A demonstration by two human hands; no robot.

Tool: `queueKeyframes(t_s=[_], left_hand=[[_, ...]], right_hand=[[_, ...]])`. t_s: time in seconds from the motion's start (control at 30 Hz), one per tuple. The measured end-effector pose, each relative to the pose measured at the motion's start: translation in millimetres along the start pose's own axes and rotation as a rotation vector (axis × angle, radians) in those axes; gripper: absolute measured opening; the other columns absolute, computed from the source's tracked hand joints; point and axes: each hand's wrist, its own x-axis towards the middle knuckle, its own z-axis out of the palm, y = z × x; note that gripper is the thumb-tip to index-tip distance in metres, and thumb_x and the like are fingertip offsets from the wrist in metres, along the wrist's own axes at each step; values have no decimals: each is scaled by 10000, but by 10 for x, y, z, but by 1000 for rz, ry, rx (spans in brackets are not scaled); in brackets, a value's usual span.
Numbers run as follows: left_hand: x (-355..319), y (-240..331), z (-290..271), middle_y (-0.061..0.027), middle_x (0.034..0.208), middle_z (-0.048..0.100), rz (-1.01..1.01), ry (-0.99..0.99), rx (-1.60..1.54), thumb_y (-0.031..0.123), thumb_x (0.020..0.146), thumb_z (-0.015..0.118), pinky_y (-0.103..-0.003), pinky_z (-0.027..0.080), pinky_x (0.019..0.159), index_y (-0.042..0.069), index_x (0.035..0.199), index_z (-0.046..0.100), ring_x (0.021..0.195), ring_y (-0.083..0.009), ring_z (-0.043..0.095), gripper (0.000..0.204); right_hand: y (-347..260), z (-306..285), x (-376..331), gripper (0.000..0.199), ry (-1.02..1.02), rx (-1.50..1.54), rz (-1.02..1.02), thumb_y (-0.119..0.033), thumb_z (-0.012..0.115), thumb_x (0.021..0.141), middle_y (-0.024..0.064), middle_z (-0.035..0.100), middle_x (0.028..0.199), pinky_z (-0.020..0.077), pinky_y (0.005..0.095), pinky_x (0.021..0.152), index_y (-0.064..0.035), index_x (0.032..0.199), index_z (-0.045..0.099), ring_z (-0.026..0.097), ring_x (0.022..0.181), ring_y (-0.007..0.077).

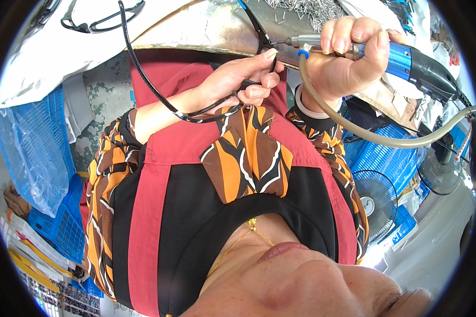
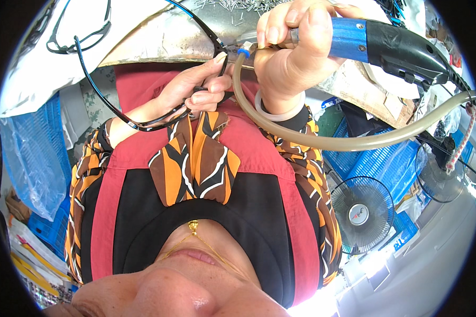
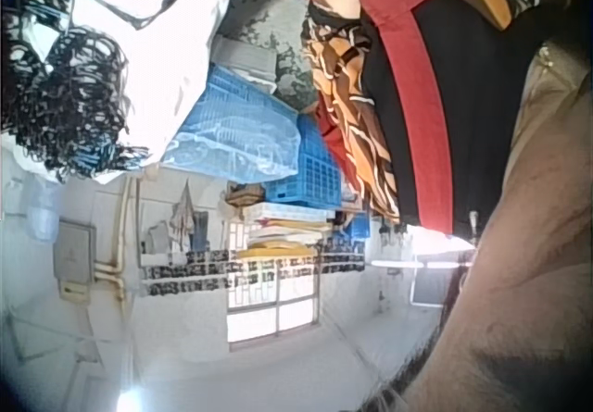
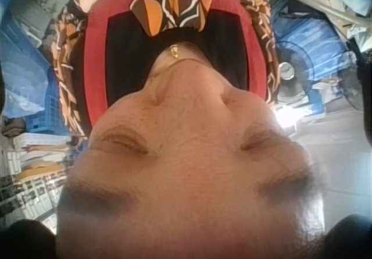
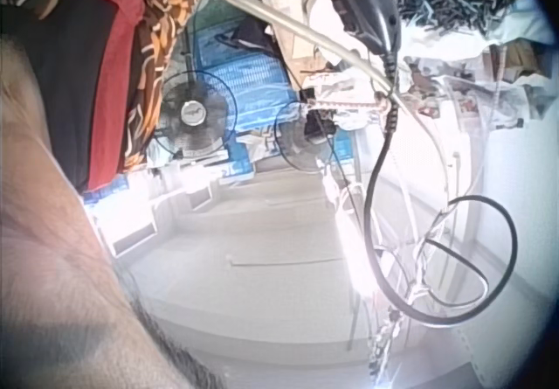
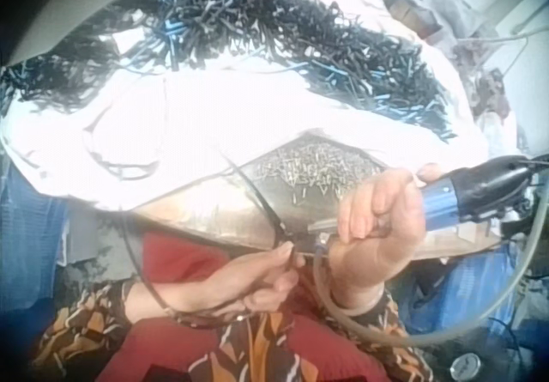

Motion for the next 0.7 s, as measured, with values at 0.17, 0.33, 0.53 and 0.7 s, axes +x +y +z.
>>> queueKeyframes(t_s=[0.17, 0.33, 0.53, 0.7], left_hand=[[3, -8, 0, 8, 837, 514, 0, -15, 24, 423, 1105, 490, -171, 295, 451, 41, 1173, 542, 566, -27, 395, 392], [0, -17, 11, 6, 833, 502, 14, -32, 20, 440, 1106, 476, -170, 284, 453, 42, 1176, 537, 567, -31, 388, 408], [-8, -19, 27, 19, 835, 501, 18, -62, 3, 448, 1106, 470, -177, 271, 450, 38, 1181, 532, 567, -37, 384, 421], [-1, 1, 123, 20, 833, 506, -4, -28, 50, 455, 1108, 459, -179, 265, 442, 44, 1177, 535, 558, -34, 378, 423]], right_hand=[[21, -2, 4, 215, -18, -13, -19, -229, 587, 1004, 16, 563, 773, 399, 266, 425, -240, 1211, 530, 487, 513, 116], [-26, 15, -17, 194, -47, -20, -27, -223, 563, 1019, 13, 563, 773, 395, 251, 419, -248, 1211, 554, 486, 519, 109], [-109, 32, -6, 180, -62, -10, -4, -230, 544, 1027, 11, 563, 775, 389, 240, 415, -259, 1202, 577, 482, 516, 105], [-45, 28, -12, 190, -45, 5, 30, -220, 540, 1024, 11, 559, 768, 389, 244, 410, -249, 1209, 566, 479, 510, 107]])
